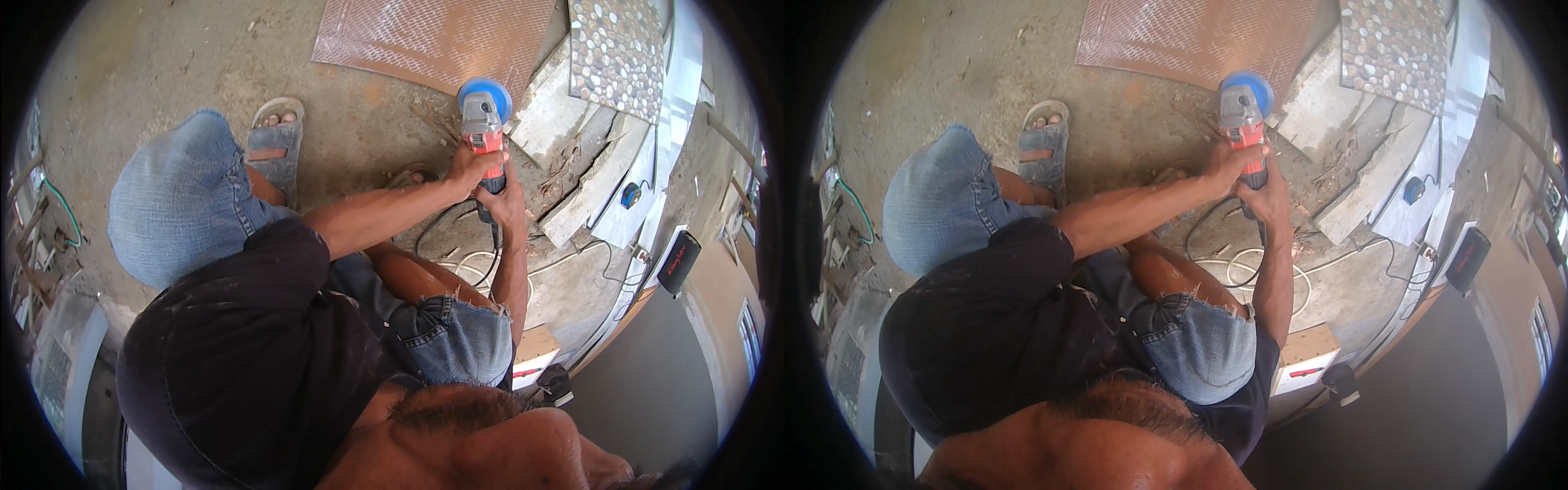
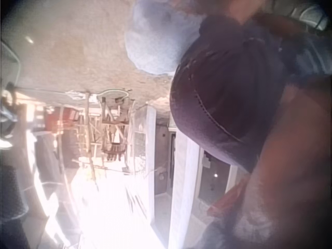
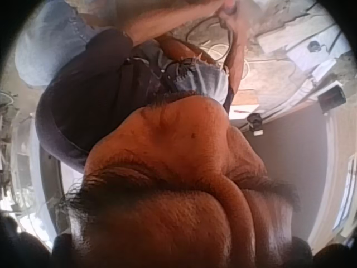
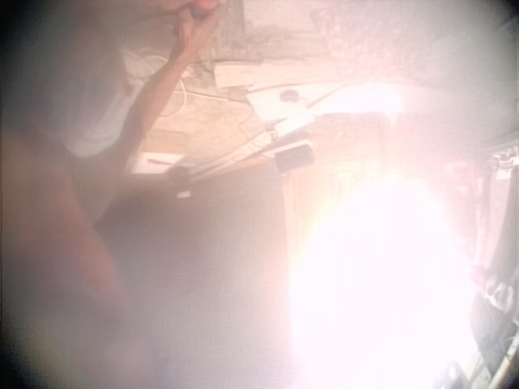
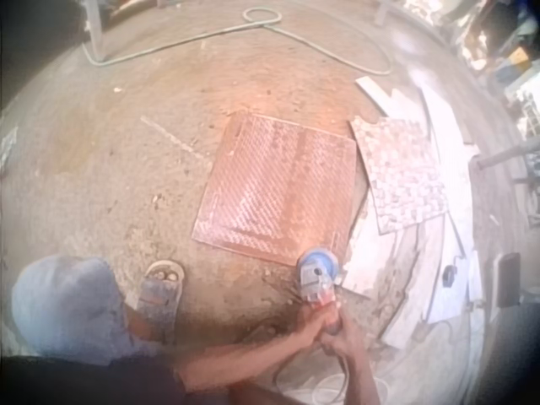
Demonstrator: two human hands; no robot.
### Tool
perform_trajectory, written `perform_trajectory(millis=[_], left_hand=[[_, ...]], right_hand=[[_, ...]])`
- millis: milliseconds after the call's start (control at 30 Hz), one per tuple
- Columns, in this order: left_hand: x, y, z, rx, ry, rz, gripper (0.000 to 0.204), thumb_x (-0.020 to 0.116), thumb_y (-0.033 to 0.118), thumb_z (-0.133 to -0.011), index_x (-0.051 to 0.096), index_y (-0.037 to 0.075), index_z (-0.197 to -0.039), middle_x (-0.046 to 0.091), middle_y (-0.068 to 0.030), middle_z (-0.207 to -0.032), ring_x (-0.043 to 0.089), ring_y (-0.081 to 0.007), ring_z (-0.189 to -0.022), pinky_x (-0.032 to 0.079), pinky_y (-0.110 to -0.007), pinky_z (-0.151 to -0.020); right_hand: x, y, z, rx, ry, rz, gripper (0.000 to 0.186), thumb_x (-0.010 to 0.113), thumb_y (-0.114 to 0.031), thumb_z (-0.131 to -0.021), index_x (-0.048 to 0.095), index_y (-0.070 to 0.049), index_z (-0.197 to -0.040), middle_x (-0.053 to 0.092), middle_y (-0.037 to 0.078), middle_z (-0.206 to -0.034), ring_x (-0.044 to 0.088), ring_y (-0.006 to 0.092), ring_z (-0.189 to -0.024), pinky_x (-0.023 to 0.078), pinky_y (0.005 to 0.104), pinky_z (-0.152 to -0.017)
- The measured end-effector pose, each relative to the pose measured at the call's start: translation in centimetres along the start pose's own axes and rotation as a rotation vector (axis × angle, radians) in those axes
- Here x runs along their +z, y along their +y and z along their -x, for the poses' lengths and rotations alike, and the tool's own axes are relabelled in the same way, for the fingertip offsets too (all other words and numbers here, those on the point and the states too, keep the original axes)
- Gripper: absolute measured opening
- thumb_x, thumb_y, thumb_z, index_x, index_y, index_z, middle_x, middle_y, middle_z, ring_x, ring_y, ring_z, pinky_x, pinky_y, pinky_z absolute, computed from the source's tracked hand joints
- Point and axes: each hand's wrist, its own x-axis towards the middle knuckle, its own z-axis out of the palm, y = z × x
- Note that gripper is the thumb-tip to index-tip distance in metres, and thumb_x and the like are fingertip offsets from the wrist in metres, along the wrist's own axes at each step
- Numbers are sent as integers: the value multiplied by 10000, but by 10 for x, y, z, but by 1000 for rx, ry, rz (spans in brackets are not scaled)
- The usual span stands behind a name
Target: The person uses a power grinder to cut a circular shape out of a tile on the floor, then picks up the cut tile and another piece and carries them to a different part of the construction site.
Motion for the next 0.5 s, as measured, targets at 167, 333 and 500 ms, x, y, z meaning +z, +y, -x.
perform_trajectory(millis=[167,333,500], left_hand=[[3,2,-7,-23,7,40,433,806,132,-765,625,54,-1150,656,-36,-1024,633,-137,-930,529,-328,-840],[4,4,-6,-41,-20,28,433,806,139,-769,624,53,-1152,653,-39,-1028,633,-139,-938,526,-327,-852],[1,2,-1,-21,9,31,428,806,147,-770,623,56,-1146,651,-36,-1025,632,-140,-932,525,-329,-849]], right_hand=[[0,-1,-3,24,-2,-89,944,772,-238,-685,370,-109,-1530,714,201,-1072,716,301,-964,542,401,-840],[0,-1,-1,-22,42,-22,927,774,-246,-686,389,-100,-1516,718,197,-1066,719,291,-968,545,392,-843],[-1,-2,1,9,3,0,953,775,-246,-681,370,-97,-1531,716,199,-1074,718,289,-977,545,385,-849]])
